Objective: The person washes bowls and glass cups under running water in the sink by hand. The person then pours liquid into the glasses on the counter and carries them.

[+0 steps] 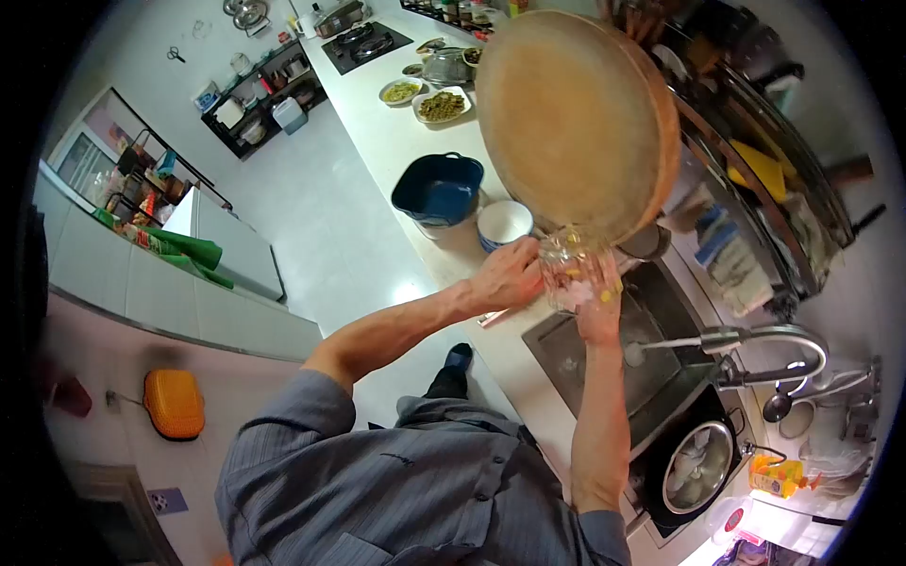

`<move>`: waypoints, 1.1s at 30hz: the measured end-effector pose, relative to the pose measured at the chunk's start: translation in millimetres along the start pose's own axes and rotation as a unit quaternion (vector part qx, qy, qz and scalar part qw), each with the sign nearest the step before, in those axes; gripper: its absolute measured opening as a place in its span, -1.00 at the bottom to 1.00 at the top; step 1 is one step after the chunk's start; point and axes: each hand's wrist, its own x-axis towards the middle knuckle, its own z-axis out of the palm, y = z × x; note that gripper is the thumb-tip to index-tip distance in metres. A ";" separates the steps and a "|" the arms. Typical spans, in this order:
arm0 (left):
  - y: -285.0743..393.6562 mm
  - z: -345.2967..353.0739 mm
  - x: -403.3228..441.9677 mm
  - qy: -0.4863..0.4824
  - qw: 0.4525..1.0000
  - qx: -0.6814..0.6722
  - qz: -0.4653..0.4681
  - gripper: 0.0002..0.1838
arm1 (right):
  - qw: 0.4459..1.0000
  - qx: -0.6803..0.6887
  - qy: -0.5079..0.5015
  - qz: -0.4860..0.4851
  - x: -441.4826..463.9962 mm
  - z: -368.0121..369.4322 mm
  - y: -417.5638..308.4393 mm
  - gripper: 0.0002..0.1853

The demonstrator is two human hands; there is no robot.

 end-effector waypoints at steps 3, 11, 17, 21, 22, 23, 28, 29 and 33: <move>-40.3 -48.2 0.3 0.011 0.995 -0.069 -0.072 -0.72 | 0.981 -0.191 -0.003 -0.018 39.7 68.3 6.0 -0.58; -193.0 -129.0 -37.3 0.183 0.936 -0.075 -0.291 -0.85 | 0.946 -0.302 -0.115 0.034 119.7 176.3 45.0 -0.73; -354.3 -108.4 -119.2 0.179 0.720 -0.370 -0.559 -0.55 | 0.922 -0.375 -0.068 0.068 133.1 140.7 68.7 -0.77; -402.7 -81.0 -167.4 0.188 0.600 -0.469 -0.620 -0.64 | 0.920 -0.379 -0.001 0.098 124.0 101.3 70.7 -0.78; -405.3 -75.9 -172.9 0.188 0.588 -0.474 -0.628 -0.65 | 0.919 -0.381 0.007 0.100 121.1 92.4 68.9 -0.78; -407.5 -68.9 -177.2 0.189 0.581 -0.465 -0.641 -0.65 | 0.922 -0.369 0.042 0.107 118.4 83.9 66.9 -0.78; -416.3 -52.0 -180.0 0.189 0.571 -0.463 -0.650 -0.71 | 0.918 -0.369 0.111 0.091 103.9 57.9 58.8 -0.78; -417.7 -50.8 -177.3 0.184 0.572 -0.465 -0.650 -0.71 | 0.920 -0.364 0.116 0.090 101.7 55.4 57.2 -0.78; -430.3 -40.8 -180.1 0.152 0.612 -0.420 -0.652 -0.57 | 0.908 -0.385 0.146 0.077 90.2 46.8 54.5 -0.77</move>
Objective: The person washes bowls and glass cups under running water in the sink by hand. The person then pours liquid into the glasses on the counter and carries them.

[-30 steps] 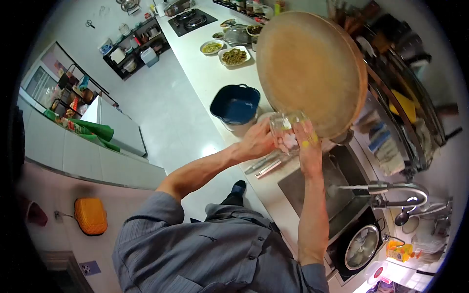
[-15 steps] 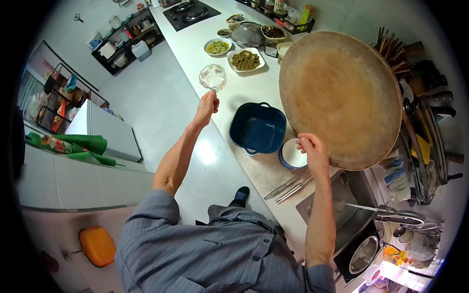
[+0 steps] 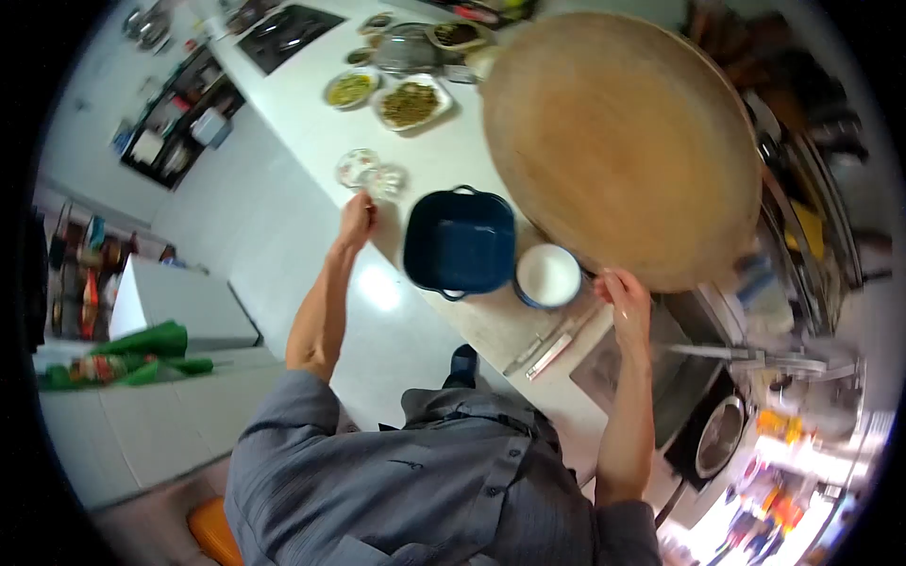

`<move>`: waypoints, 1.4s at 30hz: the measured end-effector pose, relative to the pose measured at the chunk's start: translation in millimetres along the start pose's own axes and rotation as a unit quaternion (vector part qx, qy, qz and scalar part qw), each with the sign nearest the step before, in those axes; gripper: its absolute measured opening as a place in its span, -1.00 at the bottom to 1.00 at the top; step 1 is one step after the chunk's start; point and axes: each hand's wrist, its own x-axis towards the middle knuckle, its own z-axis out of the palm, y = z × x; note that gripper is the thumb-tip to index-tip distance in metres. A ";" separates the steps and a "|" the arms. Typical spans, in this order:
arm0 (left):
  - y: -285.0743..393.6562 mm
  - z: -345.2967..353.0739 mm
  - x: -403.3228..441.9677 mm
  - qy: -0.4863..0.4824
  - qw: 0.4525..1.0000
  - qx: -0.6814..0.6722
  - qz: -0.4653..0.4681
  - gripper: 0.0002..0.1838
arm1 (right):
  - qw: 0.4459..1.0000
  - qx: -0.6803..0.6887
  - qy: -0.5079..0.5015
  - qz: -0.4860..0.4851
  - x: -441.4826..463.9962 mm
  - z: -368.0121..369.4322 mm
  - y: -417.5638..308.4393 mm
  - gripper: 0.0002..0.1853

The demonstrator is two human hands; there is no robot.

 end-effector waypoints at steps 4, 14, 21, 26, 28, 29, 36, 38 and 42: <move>-8.2 -2.0 7.9 -0.012 0.997 0.074 -0.007 -0.52 | 0.999 -0.031 -0.015 0.004 -7.8 -26.6 10.6 -0.73; 35.8 -10.6 -64.5 0.221 0.951 -0.016 0.217 -0.65 | 0.979 -0.078 0.127 0.142 -69.6 -198.0 117.6 -0.78; 79.6 119.5 -218.3 0.160 0.911 0.096 0.368 -0.74 | 0.923 0.004 0.220 0.316 -90.8 -288.3 255.7 -0.68; 19.0 245.8 -321.4 -0.042 0.924 0.190 0.329 -0.85 | 0.910 -0.139 0.327 0.213 -42.9 -288.5 348.3 -0.64; -33.5 288.9 -347.8 -0.157 0.862 0.291 0.385 -0.93 | 0.883 -0.311 0.335 0.107 -34.4 -284.8 364.6 -0.62; -42.7 314.4 -371.3 -0.199 0.792 0.398 0.419 -0.91 | 0.882 -0.315 0.343 0.068 -39.5 -275.2 341.4 -0.60; -149.3 398.2 -405.7 -0.396 0.721 0.492 0.284 -0.81 | 0.932 -0.334 0.140 0.018 -96.6 -227.7 299.0 -0.62; -163.0 405.0 -404.6 -0.431 0.672 0.537 0.272 -0.77 | 0.929 -0.366 0.051 0.016 -92.7 -219.6 322.1 -0.64; -180.5 415.9 -401.1 -0.499 0.633 0.557 0.200 -0.71 | 0.917 -0.362 -0.020 0.164 -72.7 -216.8 340.2 -0.75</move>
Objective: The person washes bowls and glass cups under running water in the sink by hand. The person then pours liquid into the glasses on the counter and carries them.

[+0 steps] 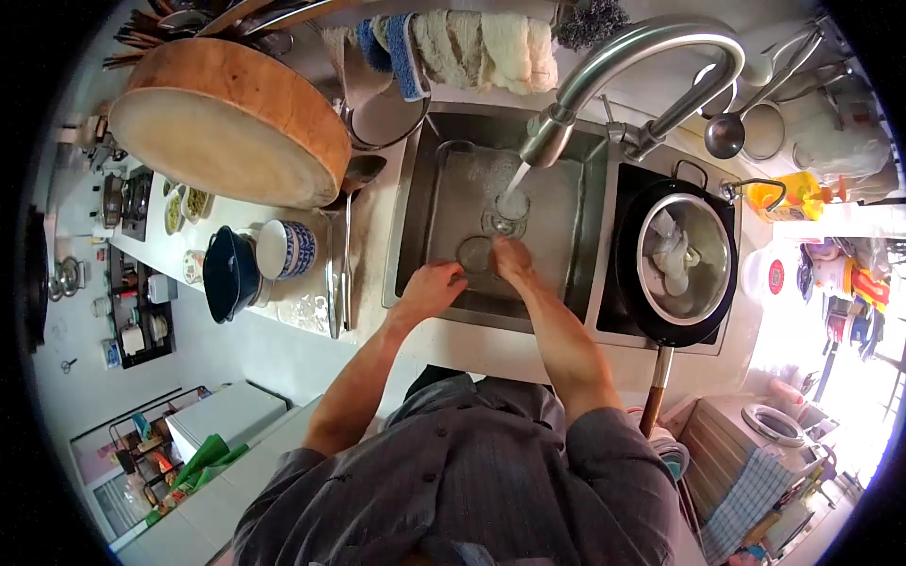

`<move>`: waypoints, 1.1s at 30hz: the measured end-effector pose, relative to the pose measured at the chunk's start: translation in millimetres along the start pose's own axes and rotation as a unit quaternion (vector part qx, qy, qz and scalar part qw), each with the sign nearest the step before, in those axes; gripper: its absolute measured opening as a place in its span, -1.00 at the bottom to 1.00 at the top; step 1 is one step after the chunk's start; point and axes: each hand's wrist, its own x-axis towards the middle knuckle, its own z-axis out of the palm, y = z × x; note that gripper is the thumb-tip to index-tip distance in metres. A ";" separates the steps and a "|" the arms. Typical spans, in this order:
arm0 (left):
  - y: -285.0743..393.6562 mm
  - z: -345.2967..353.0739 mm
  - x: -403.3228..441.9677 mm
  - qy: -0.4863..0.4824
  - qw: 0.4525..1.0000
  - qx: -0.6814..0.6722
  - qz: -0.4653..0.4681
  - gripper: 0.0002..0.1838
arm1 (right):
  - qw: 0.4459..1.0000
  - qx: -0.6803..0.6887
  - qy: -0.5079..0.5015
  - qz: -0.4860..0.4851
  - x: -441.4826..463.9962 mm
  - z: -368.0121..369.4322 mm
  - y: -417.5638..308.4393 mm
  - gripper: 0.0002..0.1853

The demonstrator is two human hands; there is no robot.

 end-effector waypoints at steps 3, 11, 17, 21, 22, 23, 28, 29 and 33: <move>-10.2 8.0 11.9 0.079 0.997 -0.007 -0.015 -0.63 | 0.996 0.082 0.034 -0.023 -7.6 -15.1 -14.6 -0.66; 23.4 -17.7 99.0 0.043 0.796 -0.597 -0.090 -0.15 | 0.894 0.422 0.102 0.114 -26.4 -128.1 -75.6 -0.81; 15.5 2.0 138.7 -0.008 0.780 -0.620 -0.083 -0.28 | 0.990 0.073 0.119 0.025 3.4 -136.5 -36.9 -0.74; 20.3 -5.5 158.3 -0.033 0.821 -0.557 -0.119 -0.37 | 0.981 0.013 0.179 0.075 3.1 -165.9 -56.3 -0.76; 26.9 -8.6 158.7 -0.032 0.821 -0.557 -0.117 -0.37 | 0.981 0.012 0.181 0.074 13.4 -152.6 -50.1 -0.76; 33.3 -10.2 157.0 -0.004 0.774 -0.624 -0.106 -0.39 | 0.943 0.232 0.206 0.118 23.4 -130.5 -42.7 -0.70; 38.0 0.0 169.0 0.105 0.698 -0.699 -0.112 -0.49 | 0.804 0.550 0.198 0.113 -2.5 -128.5 -80.7 -0.43; 35.1 -6.3 165.8 0.150 0.873 -0.451 -0.109 -0.57 | 0.835 0.504 0.186 0.118 -15.9 -141.0 -86.8 -0.44; 37.3 -39.5 173.1 0.091 0.985 0.141 0.041 -0.76 | 0.934 0.261 0.246 0.012 -1.9 -117.6 -52.3 -0.47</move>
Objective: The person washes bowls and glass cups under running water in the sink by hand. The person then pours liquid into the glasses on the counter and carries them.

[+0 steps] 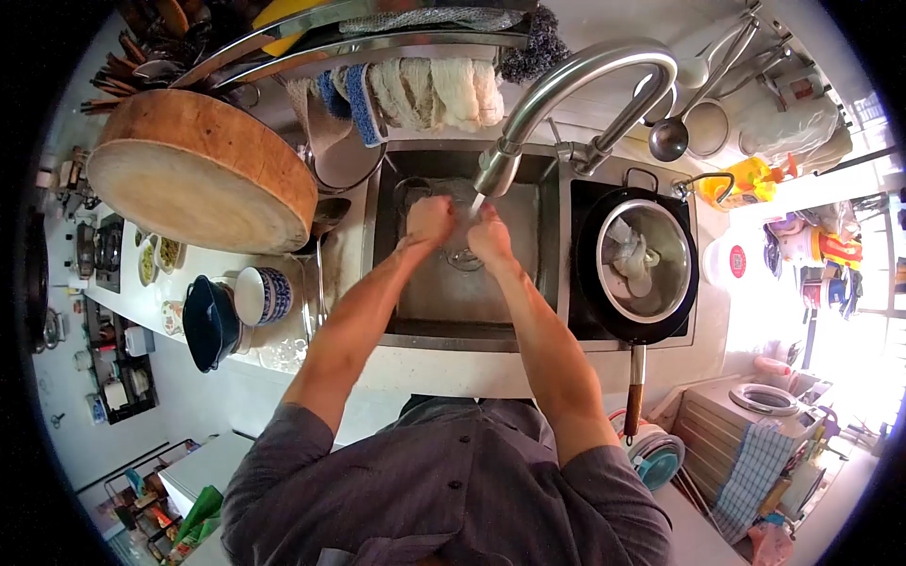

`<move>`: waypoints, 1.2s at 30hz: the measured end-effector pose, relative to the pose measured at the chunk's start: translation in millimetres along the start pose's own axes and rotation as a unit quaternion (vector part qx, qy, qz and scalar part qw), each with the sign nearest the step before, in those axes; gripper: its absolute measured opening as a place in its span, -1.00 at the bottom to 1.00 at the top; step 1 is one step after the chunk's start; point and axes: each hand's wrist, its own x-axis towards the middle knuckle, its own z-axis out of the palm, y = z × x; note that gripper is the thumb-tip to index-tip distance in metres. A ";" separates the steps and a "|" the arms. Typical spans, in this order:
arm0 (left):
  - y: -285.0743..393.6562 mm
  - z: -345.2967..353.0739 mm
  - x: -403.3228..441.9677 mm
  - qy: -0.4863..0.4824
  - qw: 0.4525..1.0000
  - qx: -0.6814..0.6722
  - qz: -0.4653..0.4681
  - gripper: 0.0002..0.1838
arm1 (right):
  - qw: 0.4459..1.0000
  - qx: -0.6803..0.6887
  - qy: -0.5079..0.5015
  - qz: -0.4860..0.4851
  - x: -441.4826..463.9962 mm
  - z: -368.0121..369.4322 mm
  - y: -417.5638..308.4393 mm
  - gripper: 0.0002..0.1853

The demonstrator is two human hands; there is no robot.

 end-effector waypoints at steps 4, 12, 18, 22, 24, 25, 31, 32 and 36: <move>1.9 4.7 17.7 0.013 0.962 0.070 0.262 -0.77 | 0.986 -0.094 -0.107 0.085 9.5 -11.5 -16.4 -0.50; -13.2 60.2 9.5 0.022 0.947 -0.317 -0.033 -0.73 | 0.995 0.028 0.015 0.092 30.5 -8.1 6.7 -0.54; 35.5 82.9 -4.6 0.168 0.805 -0.490 -0.290 -0.62 | 0.896 0.344 0.132 0.248 15.1 3.5 -8.6 -0.56; 36.8 25.8 -15.7 -0.004 0.658 -0.696 -0.287 -0.46 | 0.993 0.013 0.047 0.111 36.8 7.0 60.2 -0.58; 27.2 36.0 -13.6 -0.005 0.698 -0.681 -0.221 -0.38 | 0.992 -0.078 -0.050 0.090 42.1 0.8 56.7 -0.61; 23.5 39.9 -11.0 -0.008 0.733 -0.663 -0.152 -0.29 | 0.978 0.102 -0.037 0.179 44.2 -3.0 50.8 -0.56; 33.4 43.2 -11.9 0.099 0.718 -0.681 -0.103 -0.21 | 0.979 -0.015 0.146 0.139 6.1 -8.8 -15.8 -0.59; 35.2 41.5 -12.5 0.099 0.718 -0.681 -0.103 -0.21 | 0.978 -0.125 0.143 0.088 -3.8 -17.3 -34.4 -0.61; 29.3 29.9 -11.5 0.061 0.677 -0.698 -0.226 -0.26 | 0.933 -0.306 0.068 -0.178 -12.8 -21.2 -38.8 -0.45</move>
